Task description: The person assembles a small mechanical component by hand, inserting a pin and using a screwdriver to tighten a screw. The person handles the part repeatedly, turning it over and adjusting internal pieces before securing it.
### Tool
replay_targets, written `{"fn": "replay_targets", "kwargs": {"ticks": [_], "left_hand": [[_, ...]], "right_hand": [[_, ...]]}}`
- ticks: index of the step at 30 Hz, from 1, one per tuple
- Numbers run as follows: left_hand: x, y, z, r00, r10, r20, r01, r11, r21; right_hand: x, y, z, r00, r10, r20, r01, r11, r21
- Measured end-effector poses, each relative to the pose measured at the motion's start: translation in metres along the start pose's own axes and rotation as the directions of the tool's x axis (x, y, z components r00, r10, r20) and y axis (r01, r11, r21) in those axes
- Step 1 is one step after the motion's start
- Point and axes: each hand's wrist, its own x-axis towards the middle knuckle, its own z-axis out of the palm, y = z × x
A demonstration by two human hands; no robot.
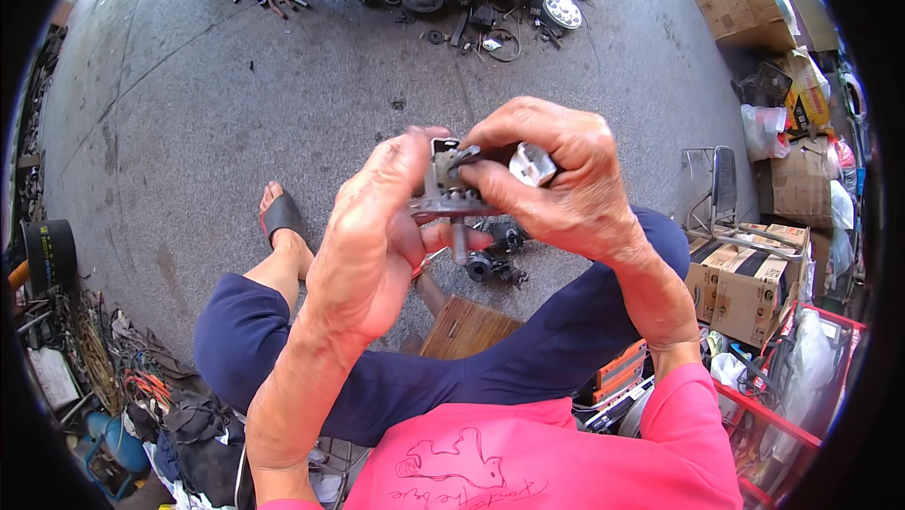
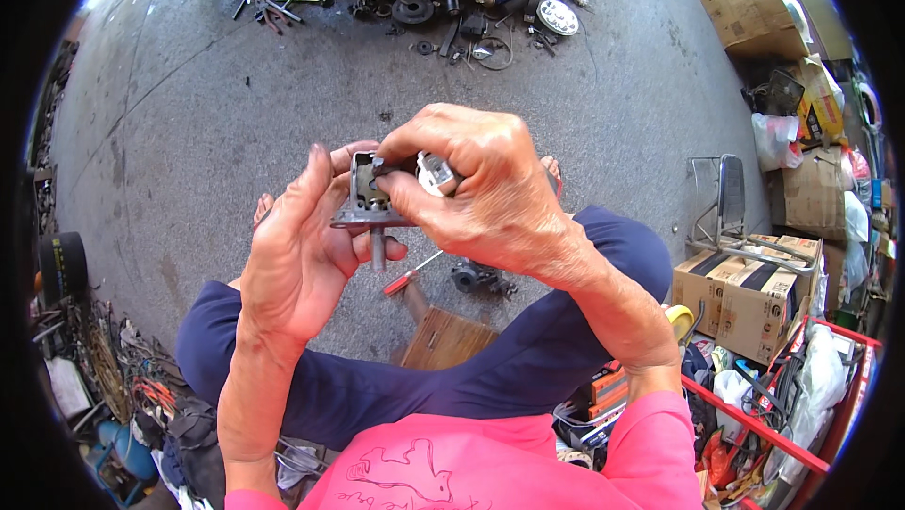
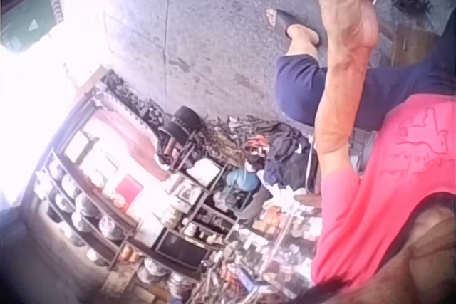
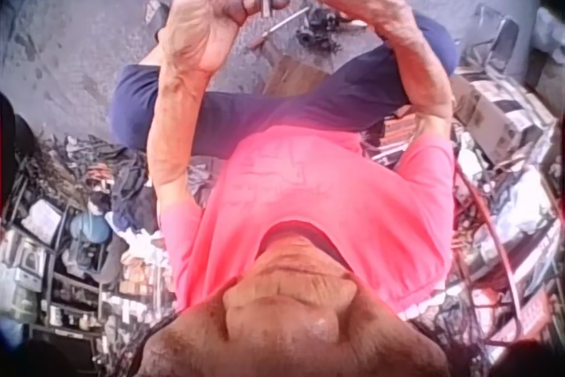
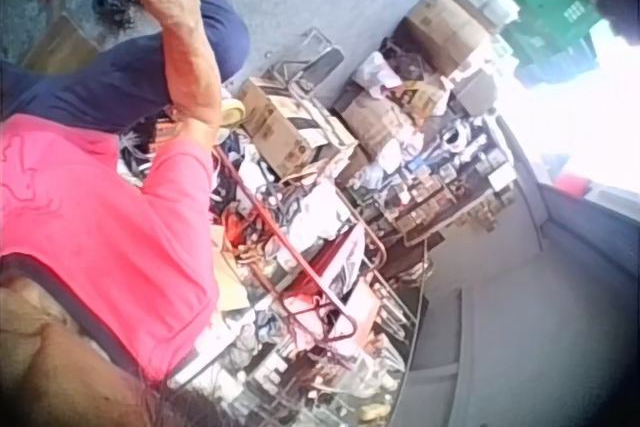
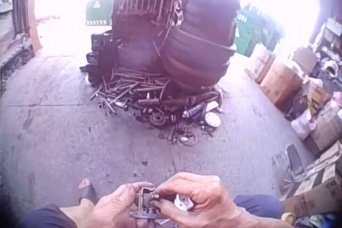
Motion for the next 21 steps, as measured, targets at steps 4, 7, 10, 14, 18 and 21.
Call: {"fn": "replay_targets", "kwargs": {"ticks": [4,7,10,14,18,21], "left_hand": [[0.009,-0.011,-0.016,0.997,-0.079,-0.011,0.077,0.993,-0.095],[0.007,-0.010,-0.015,0.996,-0.088,-0.002,0.088,0.992,-0.091],[0.007,-0.008,-0.013,1.000,-0.025,0.012,0.027,0.986,-0.167],[0.004,-0.006,-0.014,0.998,0.062,0.029,-0.058,0.990,-0.126],[-0.001,-0.003,-0.007,0.989,0.149,0.025,-0.150,0.988,0.040],[-0.004,-0.001,-0.005,0.982,0.184,0.045,-0.187,0.977,0.100]], "right_hand": [[0.002,-0.005,0.003,0.996,-0.092,0.010,0.093,0.995,-0.044],[0.005,-0.006,-0.007,1.000,-0.020,-0.018,0.018,0.997,-0.080],[0.004,-0.014,-0.010,0.978,0.203,0.041,-0.201,0.979,-0.032],[-0.002,-0.008,-0.002,0.950,0.306,0.063,-0.309,0.950,0.042],[0.000,-0.016,-0.012,0.862,0.483,0.154,-0.501,0.858,0.110],[-0.001,-0.019,-0.009,0.917,0.374,0.139,-0.394,0.904,0.165]]}}
